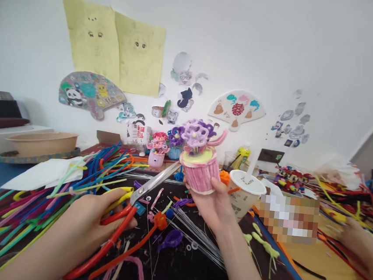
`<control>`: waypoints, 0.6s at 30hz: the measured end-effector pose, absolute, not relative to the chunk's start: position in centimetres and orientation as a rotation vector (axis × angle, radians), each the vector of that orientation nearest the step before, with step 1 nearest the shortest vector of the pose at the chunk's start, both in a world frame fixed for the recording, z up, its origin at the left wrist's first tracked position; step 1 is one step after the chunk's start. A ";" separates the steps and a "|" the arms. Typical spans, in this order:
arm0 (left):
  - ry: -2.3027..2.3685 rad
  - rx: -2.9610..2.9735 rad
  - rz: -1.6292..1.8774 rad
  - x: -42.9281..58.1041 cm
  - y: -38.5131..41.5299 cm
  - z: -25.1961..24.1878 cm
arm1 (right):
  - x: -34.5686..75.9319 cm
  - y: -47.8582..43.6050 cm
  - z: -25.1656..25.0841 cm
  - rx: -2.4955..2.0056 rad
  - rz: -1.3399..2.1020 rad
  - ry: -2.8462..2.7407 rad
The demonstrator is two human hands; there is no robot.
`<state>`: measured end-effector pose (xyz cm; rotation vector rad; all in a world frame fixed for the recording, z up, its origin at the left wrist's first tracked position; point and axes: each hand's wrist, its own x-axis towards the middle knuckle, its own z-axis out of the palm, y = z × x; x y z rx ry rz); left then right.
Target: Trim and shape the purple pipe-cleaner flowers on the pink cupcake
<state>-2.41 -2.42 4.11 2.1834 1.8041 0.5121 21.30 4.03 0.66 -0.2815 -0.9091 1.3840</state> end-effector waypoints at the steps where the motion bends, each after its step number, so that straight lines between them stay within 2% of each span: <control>1: 1.809 2.187 0.512 -2.4 -2.4 4.2 | 21.4 4.0 0.6 -0.276 1.380 -0.911; 12: 1.810 2.165 0.712 -4.0 -2.8 3.9 | 21.0 3.5 1.6 -0.309 1.391 -0.850; 18: 1.768 2.098 0.848 -3.9 -3.0 3.9 | 19.7 3.1 1.5 -0.248 1.669 -0.929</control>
